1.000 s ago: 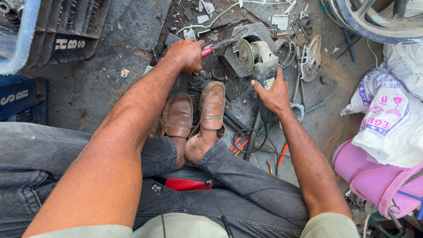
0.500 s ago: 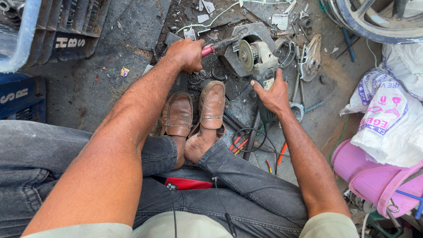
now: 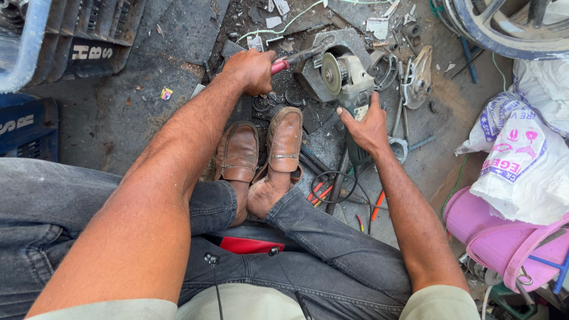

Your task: The person sits on the floor and uses an angle grinder to smooth and shape metal parts held with pliers. They repeatedly grind the edges of the parts, producing sparks, and inspect the work between grinding passes.

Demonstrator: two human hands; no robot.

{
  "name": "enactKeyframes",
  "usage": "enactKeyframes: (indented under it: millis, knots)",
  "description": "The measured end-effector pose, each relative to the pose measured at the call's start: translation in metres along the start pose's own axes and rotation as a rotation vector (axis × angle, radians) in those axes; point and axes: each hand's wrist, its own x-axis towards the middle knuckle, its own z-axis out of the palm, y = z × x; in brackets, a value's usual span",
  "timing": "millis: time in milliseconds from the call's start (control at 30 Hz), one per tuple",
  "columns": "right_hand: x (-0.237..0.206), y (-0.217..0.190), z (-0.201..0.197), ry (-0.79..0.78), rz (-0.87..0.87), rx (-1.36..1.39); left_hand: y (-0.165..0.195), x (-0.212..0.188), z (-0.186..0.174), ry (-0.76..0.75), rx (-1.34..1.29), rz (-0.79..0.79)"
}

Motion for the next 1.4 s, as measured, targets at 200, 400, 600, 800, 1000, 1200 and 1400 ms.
enactKeyframes:
  millis: [200, 400, 600, 800, 1000, 1200, 1400]
  knots:
    - [0.0007, 0.0019, 0.0015, 0.035, -0.083, 0.001, 0.0005, 0.0004, -0.0002, 0.008, 0.013, 0.012]
    - [0.0008, 0.0027, 0.0022, 0.03, -0.069, 0.026, -0.0008, 0.0017, 0.0013, 0.014, 0.021, 0.023]
    - [0.0011, 0.0044, 0.0014, 0.027, -0.066, 0.001, -0.0021, 0.0007, 0.0012, 0.047, 0.009, 0.043]
    - [0.0032, 0.0053, -0.0003, 0.023, -0.087, -0.018, -0.0026, -0.0002, 0.0008, 0.053, 0.006, 0.039]
    - [0.005, 0.006, -0.0022, -0.001, -0.071, -0.004, -0.0031, 0.0011, 0.0023, 0.032, 0.002, 0.022]
    - [0.0062, 0.0053, -0.0044, 0.005, -0.088, -0.031, -0.0027, 0.0004, 0.0014, 0.015, 0.007, 0.015]
    - [0.0039, 0.0033, -0.0048, 0.022, -0.102, -0.028, -0.0023, -0.002, 0.0001, 0.023, 0.009, 0.013]
